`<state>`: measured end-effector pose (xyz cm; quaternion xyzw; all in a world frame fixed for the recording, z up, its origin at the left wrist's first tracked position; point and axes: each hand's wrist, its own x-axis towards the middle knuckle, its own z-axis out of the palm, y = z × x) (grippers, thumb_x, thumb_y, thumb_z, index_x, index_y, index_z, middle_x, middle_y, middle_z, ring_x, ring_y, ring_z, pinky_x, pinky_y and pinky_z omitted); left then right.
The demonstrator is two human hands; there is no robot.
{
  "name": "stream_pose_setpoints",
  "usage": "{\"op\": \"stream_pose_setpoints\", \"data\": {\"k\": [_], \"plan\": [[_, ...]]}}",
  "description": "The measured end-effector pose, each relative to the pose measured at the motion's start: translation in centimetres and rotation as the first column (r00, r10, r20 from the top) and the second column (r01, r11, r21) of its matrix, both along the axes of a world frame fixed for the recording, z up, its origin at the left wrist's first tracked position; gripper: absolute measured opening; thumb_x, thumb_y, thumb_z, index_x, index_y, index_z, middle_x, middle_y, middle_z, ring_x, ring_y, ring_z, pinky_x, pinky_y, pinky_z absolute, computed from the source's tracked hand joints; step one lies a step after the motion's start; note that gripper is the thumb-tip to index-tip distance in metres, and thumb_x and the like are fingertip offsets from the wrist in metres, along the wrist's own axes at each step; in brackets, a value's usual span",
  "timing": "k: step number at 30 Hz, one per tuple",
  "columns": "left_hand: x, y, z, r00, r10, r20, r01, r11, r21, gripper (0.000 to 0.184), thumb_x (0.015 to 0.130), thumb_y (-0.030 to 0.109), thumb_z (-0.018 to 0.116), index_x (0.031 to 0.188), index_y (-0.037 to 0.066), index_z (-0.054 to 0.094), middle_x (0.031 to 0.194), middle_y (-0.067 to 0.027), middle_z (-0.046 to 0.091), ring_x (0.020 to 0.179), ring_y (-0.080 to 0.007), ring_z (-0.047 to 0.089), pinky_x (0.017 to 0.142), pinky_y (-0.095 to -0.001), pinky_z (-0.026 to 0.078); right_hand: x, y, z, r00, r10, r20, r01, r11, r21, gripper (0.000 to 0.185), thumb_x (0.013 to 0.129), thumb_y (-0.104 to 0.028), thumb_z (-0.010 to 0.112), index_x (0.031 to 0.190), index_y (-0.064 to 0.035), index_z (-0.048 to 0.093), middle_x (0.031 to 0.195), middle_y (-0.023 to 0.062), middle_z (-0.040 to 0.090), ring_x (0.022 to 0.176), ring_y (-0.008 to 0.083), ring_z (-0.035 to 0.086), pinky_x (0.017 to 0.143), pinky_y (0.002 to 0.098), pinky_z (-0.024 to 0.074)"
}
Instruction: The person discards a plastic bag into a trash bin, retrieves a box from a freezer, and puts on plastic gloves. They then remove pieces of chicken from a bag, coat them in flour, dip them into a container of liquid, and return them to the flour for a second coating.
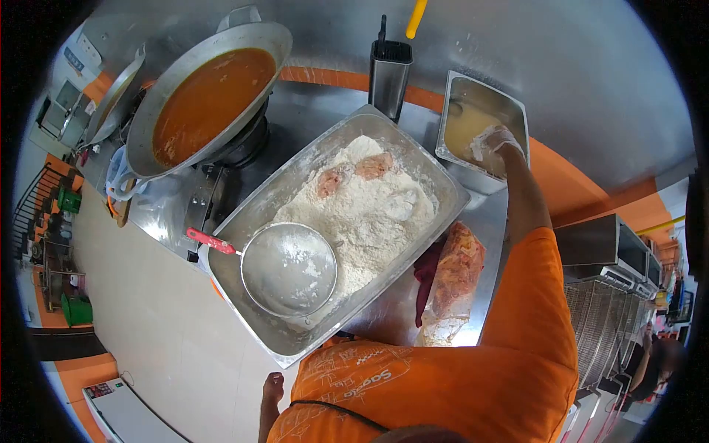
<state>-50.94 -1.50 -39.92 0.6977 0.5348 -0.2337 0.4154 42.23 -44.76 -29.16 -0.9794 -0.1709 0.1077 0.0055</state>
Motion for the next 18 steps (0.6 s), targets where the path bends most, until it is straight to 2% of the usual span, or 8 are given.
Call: {"op": "stream_pose_setpoints", "data": {"k": [1,3,4,7,9,13,15,18], "plan": [[0.1,0.0,0.1,1.000,0.000,0.001,0.000,1.000,-0.001,0.029,0.087,0.024,0.055,0.108,0.005,0.059,0.098,-0.0156,0.066,0.092,-0.0265,0.063,0.080,-0.0363,0.050,0.4,-0.3,-0.1,1.000,0.000,0.001,0.000,1.000,-0.001,0.032,0.069,-0.023,0.072,0.098,-0.0112,0.069,0.097,0.0126,0.067,0.087,0.0254,0.064,0.075,0.0360,0.0496],[0.6,-0.1,0.8,1.000,-0.001,-0.004,0.001,1.000,-0.007,0.028,0.088,0.024,0.055,0.107,0.005,0.059,0.099,-0.0151,0.066,0.093,-0.0263,0.063,0.081,-0.0363,0.049,-0.5,0.4,1.6,0.955,0.295,0.012,-0.246,0.818,-0.519,0.031,0.071,-0.026,0.070,0.097,-0.0089,0.069,0.098,0.0130,0.067,0.088,0.0258,0.064,0.076,0.0354,0.0495],[0.5,0.0,0.6,1.000,-0.002,-0.003,0.002,1.000,-0.006,0.028,0.088,0.024,0.055,0.107,0.005,0.059,0.099,-0.0151,0.066,0.093,-0.0263,0.063,0.081,-0.0363,0.049,-0.7,0.5,2.0,0.956,0.294,0.014,-0.245,0.819,-0.519,0.031,0.071,-0.026,0.070,0.097,-0.0089,0.069,0.098,0.0130,0.067,0.088,0.0258,0.064,0.076,0.0354,0.0495],[0.0,0.6,-0.1,1.000,-0.022,-0.006,0.022,1.000,0.010,0.027,0.087,0.024,0.056,0.107,0.006,0.060,0.099,-0.0150,0.066,0.093,-0.0261,0.063,0.082,-0.0361,0.049,-0.5,0.0,2.0,0.981,0.192,-0.007,-0.176,0.883,-0.435,0.029,0.076,-0.027,0.065,0.097,-0.0084,0.069,0.100,0.0128,0.067,0.091,0.0266,0.064,0.079,0.0352,0.0493],[-0.8,0.8,-1.2,0.999,0.042,0.005,-0.042,0.999,-0.007,0.027,0.087,0.023,0.056,0.106,0.006,0.060,0.099,-0.0152,0.066,0.094,-0.0260,0.063,0.082,-0.0363,0.049,-1.5,-0.6,2.8,0.992,0.109,0.057,-0.106,0.993,-0.058,0.024,0.080,-0.023,0.060,0.098,-0.0092,0.069,0.100,0.0120,0.067,0.094,0.0271,0.063,0.080,0.0360,0.0493],[-1.5,0.8,-1.8,0.997,0.067,0.030,-0.067,0.998,-0.010,0.027,0.086,0.024,0.056,0.106,0.006,0.061,0.099,-0.0156,0.066,0.094,-0.0265,0.063,0.081,-0.0366,0.049,-3.1,-0.2,3.2,0.979,0.107,0.172,-0.133,0.980,0.146,0.029,0.086,-0.029,0.050,0.099,-0.0101,0.068,0.100,0.0113,0.067,0.096,0.0281,0.063,0.081,0.0379,0.0491],[-0.9,0.5,-1.1,1.000,-0.006,0.025,0.005,1.000,0.015,0.028,0.086,0.024,0.056,0.106,0.005,0.061,0.098,-0.0154,0.066,0.093,-0.0268,0.063,0.081,-0.0367,0.049,-10.5,5.9,11.1,0.957,0.285,0.051,-0.234,0.865,-0.443,0.040,0.090,-0.036,0.040,0.100,-0.0096,0.068,0.101,0.0109,0.067,0.095,0.0284,0.063,0.081,0.0394,0.0491],[-0.4,0.0,-0.7,1.000,0.017,0.015,-0.018,1.000,0.017,0.028,0.086,0.024,0.056,0.106,0.006,0.061,0.097,-0.0150,0.066,0.092,-0.0272,0.063,0.081,-0.0367,0.049,-10.8,6.1,10.3,0.885,0.465,-0.016,-0.392,0.727,-0.563,0.046,0.092,-0.039,0.032,0.104,-0.0105,0.066,0.103,0.0104,0.067,0.095,0.0287,0.063,0.081,0.0401,0.0491]]}}
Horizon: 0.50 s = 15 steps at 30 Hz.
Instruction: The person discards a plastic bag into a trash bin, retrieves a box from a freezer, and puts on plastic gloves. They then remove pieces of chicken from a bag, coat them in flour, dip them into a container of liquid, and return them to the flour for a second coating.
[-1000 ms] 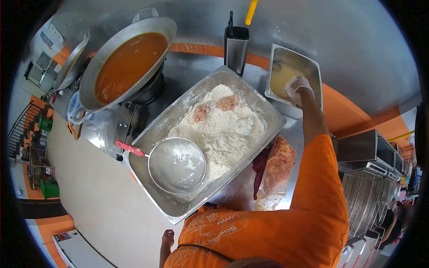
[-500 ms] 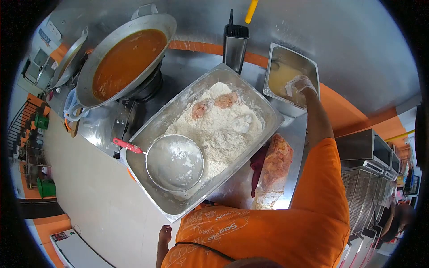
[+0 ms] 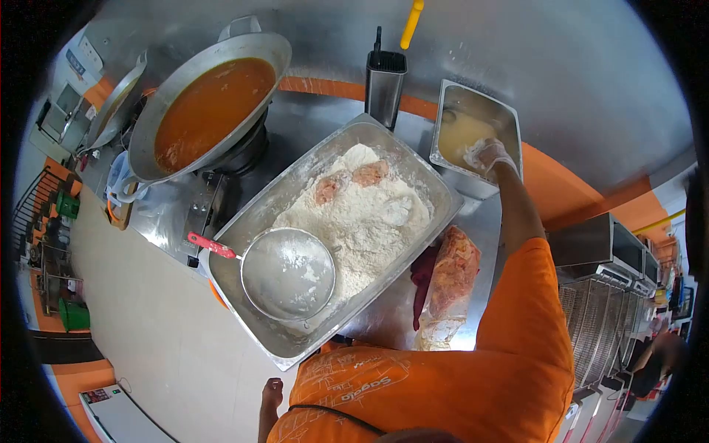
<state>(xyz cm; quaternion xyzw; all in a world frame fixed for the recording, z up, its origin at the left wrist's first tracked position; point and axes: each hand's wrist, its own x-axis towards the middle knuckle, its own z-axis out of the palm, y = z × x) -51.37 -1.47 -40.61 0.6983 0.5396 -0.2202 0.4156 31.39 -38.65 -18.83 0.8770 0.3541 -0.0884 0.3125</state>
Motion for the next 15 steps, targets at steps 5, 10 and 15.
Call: {"op": "stream_pose_setpoints", "data": {"k": [5,10,15], "plan": [[-1.1,0.4,-1.2,0.999,0.010,0.032,-0.010,1.000,0.001,0.027,0.086,0.025,0.055,0.105,0.007,0.061,0.095,-0.0148,0.067,0.090,-0.0273,0.064,0.080,-0.0369,0.050,-0.2,0.4,-1.9,0.966,-0.201,-0.162,0.232,0.951,0.205,0.042,0.092,-0.039,0.039,0.106,-0.0099,0.065,0.104,0.0119,0.066,0.095,0.0283,0.063,0.081,0.0388,0.0491],[-1.4,0.6,-1.3,0.999,-0.040,0.014,0.039,0.998,0.047,0.025,0.086,0.024,0.055,0.103,0.008,0.062,0.095,-0.0163,0.067,0.090,-0.0300,0.064,0.080,-0.0388,0.050,1.2,-0.6,-3.8,0.874,-0.283,-0.394,0.468,0.706,0.531,0.033,0.085,-0.033,0.055,0.105,-0.0096,0.065,0.102,0.0132,0.066,0.094,0.0277,0.062,0.081,0.0373,0.0481],[-1.7,0.1,-1.9,0.999,0.032,0.039,-0.032,0.999,0.008,0.027,0.086,0.026,0.056,0.104,0.007,0.061,0.096,-0.0170,0.066,0.091,-0.0306,0.064,0.080,-0.0391,0.050,2.9,-2.9,-3.0,0.991,-0.048,-0.123,0.093,0.916,0.390,0.026,0.085,-0.026,0.058,0.102,-0.0076,0.066,0.098,0.0111,0.066,0.090,0.0249,0.061,0.079,0.0340,0.0475]]}}
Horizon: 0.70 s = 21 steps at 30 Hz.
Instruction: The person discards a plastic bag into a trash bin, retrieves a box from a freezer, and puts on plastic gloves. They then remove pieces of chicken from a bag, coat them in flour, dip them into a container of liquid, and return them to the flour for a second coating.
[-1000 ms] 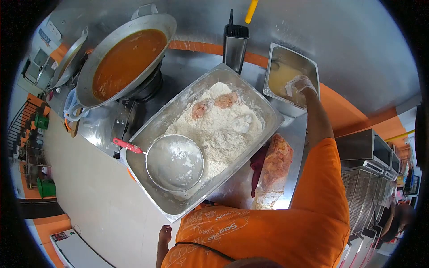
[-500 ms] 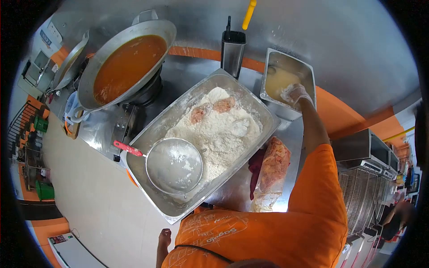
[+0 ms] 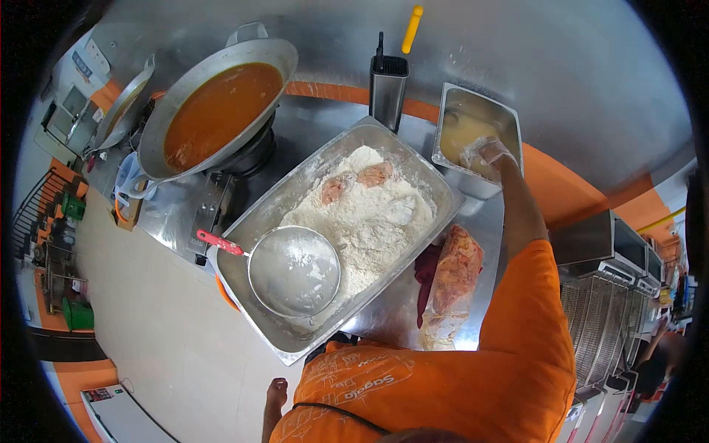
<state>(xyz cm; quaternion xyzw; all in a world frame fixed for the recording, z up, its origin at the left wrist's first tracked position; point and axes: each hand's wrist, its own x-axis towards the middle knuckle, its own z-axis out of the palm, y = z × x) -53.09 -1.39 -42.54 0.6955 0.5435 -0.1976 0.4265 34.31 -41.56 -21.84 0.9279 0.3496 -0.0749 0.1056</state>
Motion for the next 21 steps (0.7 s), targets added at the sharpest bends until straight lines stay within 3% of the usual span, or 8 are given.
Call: {"op": "stream_pose_setpoints", "data": {"k": [3,8,10,13,18,19,20,21], "plan": [[0.1,0.1,-0.6,1.000,0.010,0.021,-0.010,1.000,-0.027,0.028,0.086,0.026,0.056,0.105,0.007,0.061,0.097,-0.0175,0.066,0.093,-0.0310,0.063,0.081,-0.0389,0.050,1.3,-2.1,-1.3,0.967,-0.180,-0.182,0.231,0.918,0.322,0.022,0.085,-0.022,0.058,0.099,-0.0074,0.066,0.096,0.0091,0.066,0.088,0.0224,0.061,0.077,0.0327,0.0477],[2.1,0.1,1.6,0.987,-0.141,-0.072,0.142,0.990,0.018,0.027,0.086,0.026,0.055,0.105,0.008,0.061,0.097,-0.0175,0.066,0.094,-0.0313,0.063,0.082,-0.0386,0.049,4.1,-4.9,-3.8,0.845,-0.187,-0.501,0.524,0.479,0.705,0.015,0.083,-0.014,0.056,0.094,-0.0104,0.065,0.089,0.0057,0.065,0.082,0.0192,0.061,0.067,0.0324,0.0487],[2.3,0.5,1.2,0.987,-0.151,-0.050,0.152,0.988,0.011,0.027,0.086,0.026,0.055,0.105,0.008,0.061,0.096,-0.0169,0.067,0.094,-0.0315,0.063,0.082,-0.0390,0.049,4.8,-5.3,-3.2,0.692,0.047,-0.720,0.697,0.214,0.684,0.012,0.085,-0.014,0.057,0.096,-0.0108,0.063,0.087,0.0007,0.063,0.075,0.0156,0.057,0.061,0.0300,0.0451],[2.5,1.2,0.3,0.987,-0.150,-0.064,0.150,0.989,-0.016,0.027,0.086,0.027,0.055,0.104,0.009,0.062,0.097,-0.0162,0.067,0.094,-0.0315,0.063,0.082,-0.0392,0.049,6.4,-6.3,-3.7,0.819,0.274,-0.504,0.508,0.062,0.859,0.010,0.086,-0.015,0.058,0.094,-0.0115,0.063,0.084,0.0000,0.063,0.071,0.0142,0.056,0.057,0.0283,0.0422],[2.4,2.0,-1.4,0.992,-0.128,-0.017,0.128,0.992,-0.019,0.030,0.086,0.028,0.055,0.107,0.007,0.061,0.098,-0.0177,0.066,0.094,-0.0315,0.063,0.083,-0.0382,0.049,1.6,-3.0,6.6,0.769,0.007,-0.639,0.630,0.165,0.759,0.009,0.082,-0.018,0.062,0.084,-0.0101,0.064,0.075,0.0000,0.062,0.062,0.0119,0.053,0.052,0.0267,0.0404],[2.4,2.1,-1.7,0.992,-0.129,-0.018,0.128,0.992,-0.022,0.030,0.086,0.028,0.056,0.107,0.007,0.060,0.098,-0.0183,0.066,0.094,-0.0313,0.063,0.083,-0.0378,0.049,2.3,-2.9,7.6,0.938,-0.107,-0.330,0.326,0.596,0.734,0.012,0.076,-0.012,0.064,0.089,-0.0122,0.063,0.084,0.0008,0.063,0.073,0.0172,0.057,0.062,0.0311,0.0444],[2.3,2.1,-2.0,0.992,-0.125,-0.014,0.125,0.992,-0.024,0.030,0.086,0.028,0.056,0.107,0.007,0.060,0.098,-0.0183,0.066,0.094,-0.0313,0.063,0.083,-0.0378,0.049,3.0,-3.0,8.2,0.999,-0.041,0.032,0.023,0.904,0.428,0.025,0.070,-0.005,0.067,0.093,-0.0142,0.063,0.094,0.0017,0.064,0.085,0.0224,0.060,0.071,0.0355,0.0483],[2.3,2.2,-2.3,0.990,-0.141,0.000,0.141,0.990,-0.013,0.030,0.086,0.028,0.055,0.106,0.007,0.060,0.099,-0.0181,0.066,0.094,-0.0317,0.063,0.083,-0.0377,0.049,3.3,-3.3,8.6,0.999,-0.038,0.036,0.019,0.905,0.426,0.025,0.070,-0.005,0.067,0.093,-0.0142,0.063,0.094,0.0017,0.064,0.085,0.0224,0.060,0.071,0.0355,0.0483]]}}
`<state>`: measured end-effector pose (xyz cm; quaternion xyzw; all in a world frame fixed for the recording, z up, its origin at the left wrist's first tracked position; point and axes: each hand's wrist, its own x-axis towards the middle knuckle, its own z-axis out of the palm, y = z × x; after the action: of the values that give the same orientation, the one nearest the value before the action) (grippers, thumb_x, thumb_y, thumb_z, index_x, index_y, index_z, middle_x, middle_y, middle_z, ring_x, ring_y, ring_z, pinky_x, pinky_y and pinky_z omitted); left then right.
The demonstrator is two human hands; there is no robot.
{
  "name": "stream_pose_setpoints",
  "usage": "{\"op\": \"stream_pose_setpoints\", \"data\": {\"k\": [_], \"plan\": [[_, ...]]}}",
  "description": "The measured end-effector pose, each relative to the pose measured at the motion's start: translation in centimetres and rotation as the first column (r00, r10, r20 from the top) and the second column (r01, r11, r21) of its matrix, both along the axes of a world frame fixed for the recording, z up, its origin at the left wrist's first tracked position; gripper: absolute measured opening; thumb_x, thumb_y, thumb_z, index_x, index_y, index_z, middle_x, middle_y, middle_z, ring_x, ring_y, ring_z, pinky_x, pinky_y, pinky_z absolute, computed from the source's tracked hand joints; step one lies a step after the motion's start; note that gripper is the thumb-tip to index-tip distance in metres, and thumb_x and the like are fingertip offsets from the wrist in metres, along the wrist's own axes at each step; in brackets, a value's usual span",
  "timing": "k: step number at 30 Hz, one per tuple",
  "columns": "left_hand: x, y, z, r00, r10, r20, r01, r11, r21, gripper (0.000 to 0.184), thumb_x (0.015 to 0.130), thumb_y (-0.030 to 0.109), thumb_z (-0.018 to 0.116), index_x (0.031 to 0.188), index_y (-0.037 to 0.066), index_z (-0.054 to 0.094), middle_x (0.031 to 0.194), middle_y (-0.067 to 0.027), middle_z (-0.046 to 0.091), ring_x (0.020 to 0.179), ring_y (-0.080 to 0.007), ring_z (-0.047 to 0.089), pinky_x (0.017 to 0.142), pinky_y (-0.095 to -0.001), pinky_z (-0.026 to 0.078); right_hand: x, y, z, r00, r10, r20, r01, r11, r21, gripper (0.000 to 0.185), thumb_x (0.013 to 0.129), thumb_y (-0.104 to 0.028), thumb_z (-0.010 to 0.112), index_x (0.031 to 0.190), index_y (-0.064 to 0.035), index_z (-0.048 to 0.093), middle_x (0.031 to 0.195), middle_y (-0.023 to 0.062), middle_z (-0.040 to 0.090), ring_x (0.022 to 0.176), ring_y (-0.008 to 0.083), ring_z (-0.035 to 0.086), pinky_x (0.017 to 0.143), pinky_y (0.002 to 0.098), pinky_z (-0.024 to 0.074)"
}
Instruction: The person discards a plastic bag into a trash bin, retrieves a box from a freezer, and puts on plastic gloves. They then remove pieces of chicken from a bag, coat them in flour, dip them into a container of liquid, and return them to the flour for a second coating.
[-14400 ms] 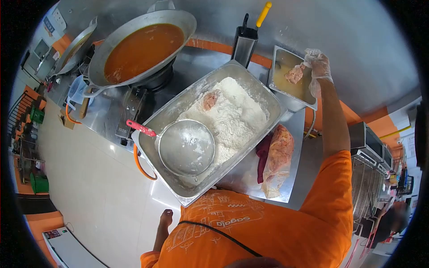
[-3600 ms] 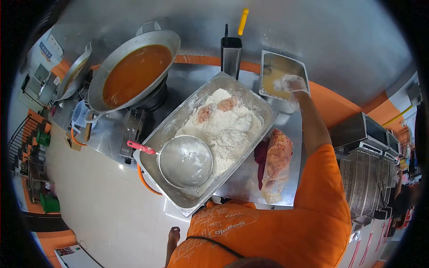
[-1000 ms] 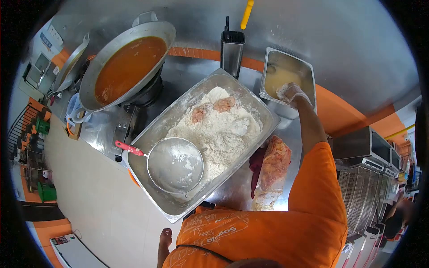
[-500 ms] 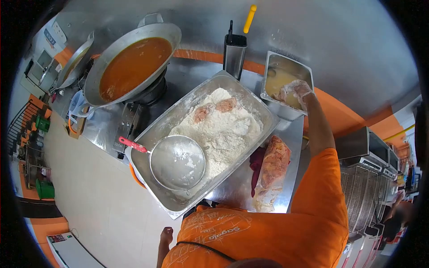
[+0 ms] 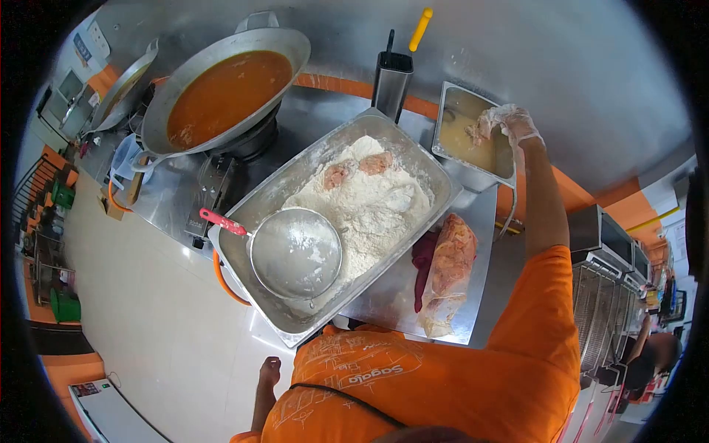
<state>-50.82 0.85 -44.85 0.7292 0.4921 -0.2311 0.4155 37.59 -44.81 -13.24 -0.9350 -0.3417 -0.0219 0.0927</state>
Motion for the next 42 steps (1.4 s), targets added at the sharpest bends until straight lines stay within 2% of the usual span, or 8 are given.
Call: {"op": "stream_pose_setpoints", "data": {"k": [3,5,12,14,17,30,33,42], "plan": [[0.0,0.2,-0.2,1.000,-0.003,0.016,0.003,1.000,0.004,0.028,0.086,0.027,0.055,0.105,0.007,0.060,0.098,-0.0178,0.066,0.094,-0.0322,0.063,0.083,-0.0376,0.049,-0.4,-0.1,1.3,0.986,0.115,0.123,-0.132,0.981,0.140,0.010,0.075,-0.014,0.066,0.084,-0.0104,0.064,0.078,0.0012,0.062,0.067,0.0160,0.057,0.057,0.0297,0.0445],[-0.3,0.1,-0.3,1.000,0.013,0.009,-0.013,1.000,-0.003,0.027,0.086,0.027,0.055,0.104,0.007,0.061,0.097,-0.0176,0.066,0.093,-0.0323,0.063,0.083,-0.0376,0.049,-0.9,0.1,2.6,0.790,0.322,0.521,-0.128,0.918,-0.374,0.020,0.069,-0.014,0.065,0.089,-0.0107,0.064,0.087,0.0054,0.064,0.078,0.0219,0.059,0.069,0.0338,0.0485],[-2.2,1.1,-1.0,0.993,-0.102,0.055,0.099,0.994,0.053,0.024,0.086,0.025,0.054,0.103,0.009,0.061,0.095,-0.0175,0.067,0.092,-0.0316,0.064,0.081,-0.0374,0.049,-1.2,0.6,4.5,0.858,0.171,0.484,0.078,0.889,-0.451,0.040,0.065,-0.006,0.068,0.102,-0.0194,0.065,0.108,0.0077,0.064,0.101,0.0273,0.059,0.087,0.0368,0.0478],[-3.7,1.1,-1.3,0.965,-0.240,0.102,0.228,0.967,0.117,0.024,0.086,0.024,0.054,0.103,0.009,0.061,0.095,-0.0177,0.067,0.092,-0.0319,0.064,0.081,-0.0374,0.049,2.3,-1.3,2.3,0.930,-0.052,0.364,0.089,0.992,-0.088,0.036,0.066,-0.007,0.067,0.101,-0.0184,0.065,0.107,0.0074,0.064,0.102,0.0272,0.059,0.087,0.0375,0.0477],[-3.5,1.1,-2.2,0.989,0.145,-0.024,-0.146,0.988,-0.057,0.025,0.085,0.024,0.054,0.104,0.009,0.061,0.097,-0.0185,0.067,0.094,-0.0320,0.063,0.082,-0.0375,0.049,-3.1,2.7,7.3,0.851,0.085,0.518,0.271,0.775,-0.571,0.033,0.068,-0.008,0.066,0.099,-0.0182,0.065,0.107,0.0067,0.064,0.102,0.0263,0.059,0.087,0.0375,0.0475],[-1.6,1.3,-2.2,0.971,0.237,-0.044,-0.240,0.962,-0.127,0.023,0.084,0.022,0.056,0.101,0.008,0.062,0.088,-0.0144,0.068,0.086,-0.0267,0.065,0.077,-0.0355,0.050,0.3,2.2,4.7,0.888,-0.099,0.449,0.256,0.917,-0.305,0.025,0.073,-0.013,0.060,0.097,-0.0172,0.068,0.106,0.0074,0.065,0.100,0.0244,0.060,0.087,0.0343,0.0467],[-1.8,1.7,-3.3,0.987,0.160,0.020,-0.158,0.985,-0.070,0.022,0.084,0.023,0.057,0.100,0.008,0.062,0.088,-0.0152,0.068,0.087,-0.0275,0.065,0.077,-0.0356,0.050,0.0,1.3,5.4,0.786,0.221,0.577,0.148,0.839,-0.523,0.021,0.072,-0.019,0.062,0.093,-0.0164,0.067,0.098,0.0068,0.066,0.093,0.0258,0.061,0.083,0.0379,0.0471],[-1.1,1.8,-2.8,0.993,0.105,-0.053,-0.106,0.994,-0.017,0.024,0.084,0.023,0.056,0.101,0.007,0.062,0.094,-0.0184,0.066,0.089,-0.0308,0.064,0.079,-0.0371,0.050,-3.6,3.0,8.0,0.840,0.093,0.535,0.209,0.854,-0.476,0.028,0.068,-0.015,0.064,0.096,-0.0188,0.068,0.105,0.0043,0.066,0.099,0.0248,0.061,0.091,0.0353,0.0446]]}}
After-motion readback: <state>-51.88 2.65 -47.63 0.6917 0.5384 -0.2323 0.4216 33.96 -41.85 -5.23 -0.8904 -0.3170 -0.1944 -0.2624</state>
